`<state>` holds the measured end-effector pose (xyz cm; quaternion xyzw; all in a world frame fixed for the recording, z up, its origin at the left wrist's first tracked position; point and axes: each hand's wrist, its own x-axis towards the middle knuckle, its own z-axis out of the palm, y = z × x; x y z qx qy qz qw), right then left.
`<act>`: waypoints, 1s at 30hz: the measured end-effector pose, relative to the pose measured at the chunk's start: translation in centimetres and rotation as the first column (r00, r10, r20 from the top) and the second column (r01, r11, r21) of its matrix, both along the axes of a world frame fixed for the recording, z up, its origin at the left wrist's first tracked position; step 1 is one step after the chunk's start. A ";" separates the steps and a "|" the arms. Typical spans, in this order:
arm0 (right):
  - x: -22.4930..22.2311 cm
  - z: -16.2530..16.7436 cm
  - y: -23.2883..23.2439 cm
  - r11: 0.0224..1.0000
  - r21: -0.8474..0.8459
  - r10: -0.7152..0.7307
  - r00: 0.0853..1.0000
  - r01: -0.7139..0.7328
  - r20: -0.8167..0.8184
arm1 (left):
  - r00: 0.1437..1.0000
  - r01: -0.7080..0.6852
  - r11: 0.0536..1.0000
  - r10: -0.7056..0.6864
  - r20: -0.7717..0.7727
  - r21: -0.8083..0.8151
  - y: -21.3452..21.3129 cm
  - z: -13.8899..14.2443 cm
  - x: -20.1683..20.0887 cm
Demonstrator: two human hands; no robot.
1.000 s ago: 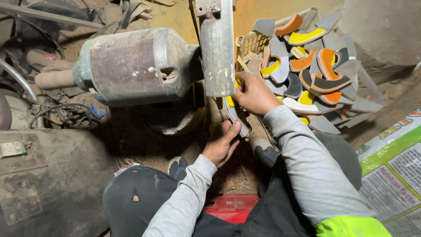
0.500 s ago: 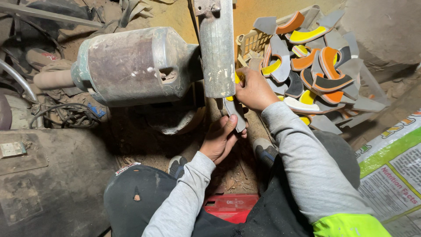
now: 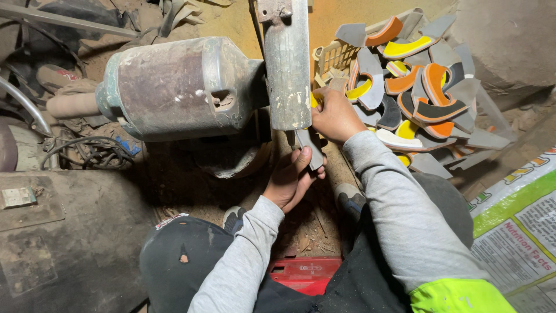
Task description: The person uses a bench grinder to smooth the edges of small, curved shoe sole pieces. They hold each piece with both hands against the rotating wheel, then place the finished pieces into a nearby basket.
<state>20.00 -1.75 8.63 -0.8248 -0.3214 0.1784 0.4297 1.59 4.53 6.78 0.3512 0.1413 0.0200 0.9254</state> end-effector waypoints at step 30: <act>-2.8 4.2 -4.3 0.954 0.060 0.294 0.956 -0.295 0.014 | 0.994 -0.099 0.949 0.081 0.071 0.300 -6.8 -2.8 -0.9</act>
